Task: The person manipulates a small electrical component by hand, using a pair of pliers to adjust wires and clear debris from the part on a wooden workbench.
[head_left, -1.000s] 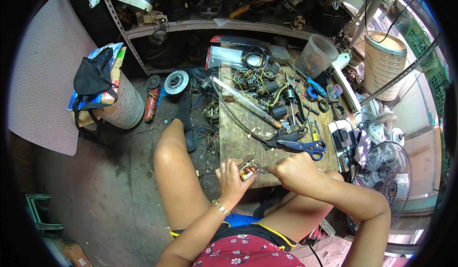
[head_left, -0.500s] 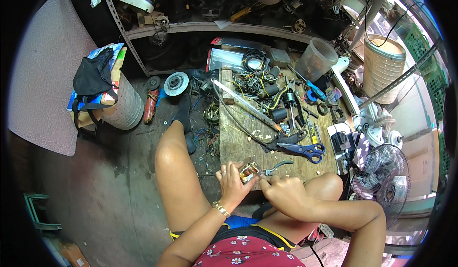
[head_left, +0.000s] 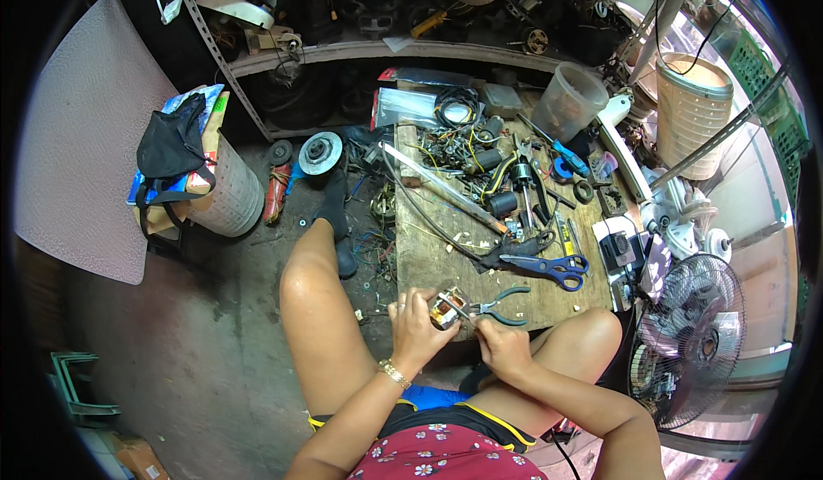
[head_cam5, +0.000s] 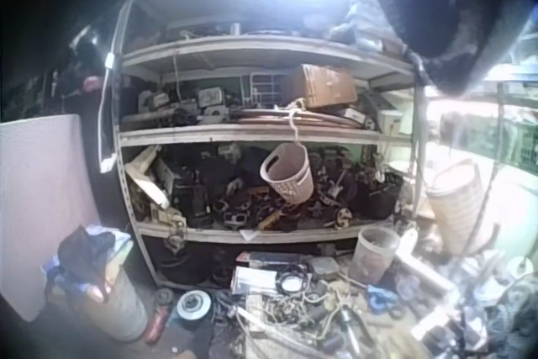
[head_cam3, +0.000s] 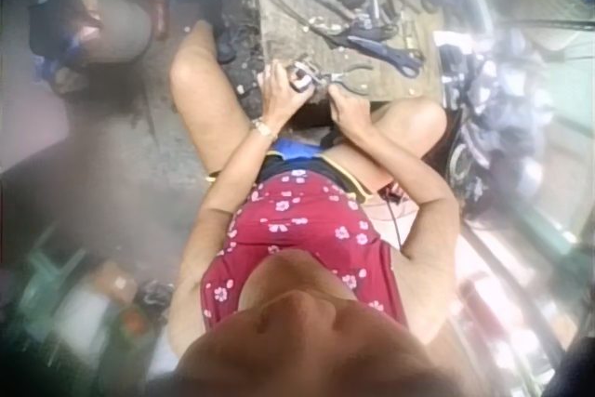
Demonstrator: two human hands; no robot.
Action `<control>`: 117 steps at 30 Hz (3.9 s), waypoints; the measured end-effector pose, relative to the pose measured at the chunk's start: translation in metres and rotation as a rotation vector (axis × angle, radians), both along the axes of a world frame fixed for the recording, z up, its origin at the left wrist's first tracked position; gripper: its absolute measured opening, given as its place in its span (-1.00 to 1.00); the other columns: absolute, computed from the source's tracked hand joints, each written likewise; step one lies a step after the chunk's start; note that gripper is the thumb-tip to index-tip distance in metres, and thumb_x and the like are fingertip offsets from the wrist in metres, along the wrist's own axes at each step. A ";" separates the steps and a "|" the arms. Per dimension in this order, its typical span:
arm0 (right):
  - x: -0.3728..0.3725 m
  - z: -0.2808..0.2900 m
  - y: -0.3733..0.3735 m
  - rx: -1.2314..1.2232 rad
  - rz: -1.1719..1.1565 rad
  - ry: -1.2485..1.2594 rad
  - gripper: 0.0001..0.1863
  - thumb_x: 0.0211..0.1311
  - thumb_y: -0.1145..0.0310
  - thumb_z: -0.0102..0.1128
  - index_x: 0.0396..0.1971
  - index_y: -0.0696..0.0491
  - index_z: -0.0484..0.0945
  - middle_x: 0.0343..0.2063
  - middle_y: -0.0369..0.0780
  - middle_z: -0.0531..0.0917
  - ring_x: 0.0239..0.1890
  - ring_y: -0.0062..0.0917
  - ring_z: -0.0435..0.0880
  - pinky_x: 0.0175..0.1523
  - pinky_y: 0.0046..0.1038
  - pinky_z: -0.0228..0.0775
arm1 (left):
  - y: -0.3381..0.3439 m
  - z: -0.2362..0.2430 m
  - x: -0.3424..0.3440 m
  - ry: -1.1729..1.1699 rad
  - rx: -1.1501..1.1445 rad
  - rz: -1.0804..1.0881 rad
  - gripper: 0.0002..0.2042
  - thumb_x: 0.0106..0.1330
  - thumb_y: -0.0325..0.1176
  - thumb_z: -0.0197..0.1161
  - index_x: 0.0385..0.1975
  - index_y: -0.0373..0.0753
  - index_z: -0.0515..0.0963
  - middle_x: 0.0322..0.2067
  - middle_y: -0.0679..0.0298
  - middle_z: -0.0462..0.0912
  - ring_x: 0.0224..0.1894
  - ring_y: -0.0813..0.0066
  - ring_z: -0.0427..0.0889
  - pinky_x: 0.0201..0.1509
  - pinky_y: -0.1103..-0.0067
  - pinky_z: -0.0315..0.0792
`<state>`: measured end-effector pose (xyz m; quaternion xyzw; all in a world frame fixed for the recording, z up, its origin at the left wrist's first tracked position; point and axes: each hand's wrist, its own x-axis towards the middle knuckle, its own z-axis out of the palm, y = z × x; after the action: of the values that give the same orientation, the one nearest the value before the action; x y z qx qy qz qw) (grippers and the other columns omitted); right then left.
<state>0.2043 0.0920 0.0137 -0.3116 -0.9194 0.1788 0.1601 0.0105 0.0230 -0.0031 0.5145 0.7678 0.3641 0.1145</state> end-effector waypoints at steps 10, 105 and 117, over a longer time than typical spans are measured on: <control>-0.010 0.110 0.047 0.075 0.137 -0.178 -0.73 0.20 0.37 0.32 -0.10 -0.18 0.79 -0.56 -0.26 0.68 -0.55 -0.30 0.70 -0.51 -0.24 0.49 | -0.002 -0.005 0.003 0.058 -0.015 0.021 -0.30 -0.12 -0.10 0.66 0.04 -0.21 0.50 -0.01 0.24 0.56 0.08 0.17 0.49 0.12 0.21 0.21; -0.042 0.106 -0.002 0.312 0.172 -0.315 -0.78 0.12 0.40 0.24 -0.20 0.03 0.69 -0.54 -0.24 0.65 -0.55 -0.41 0.72 -0.50 -0.33 0.50 | -0.014 0.008 -0.016 -0.039 0.011 -0.165 -0.31 -0.01 -0.17 0.59 0.14 -0.30 0.49 0.02 0.07 0.58 0.09 0.02 0.52 0.18 0.21 0.36; 0.007 0.007 0.008 0.114 0.031 0.096 -0.70 0.15 0.42 0.32 -0.09 -0.14 0.72 -0.62 -0.30 0.58 -0.56 -0.39 0.66 -0.47 -0.32 0.46 | -0.012 -0.001 -0.007 0.027 0.109 -0.106 -0.30 -0.02 -0.12 0.59 0.14 -0.27 0.51 -0.05 0.09 0.58 -0.01 0.06 0.54 0.12 0.25 0.39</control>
<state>0.2111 0.1002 0.0206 -0.2788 -0.9240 0.1432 0.2188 0.0032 0.0107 -0.0040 0.5649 0.7199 0.3918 0.0953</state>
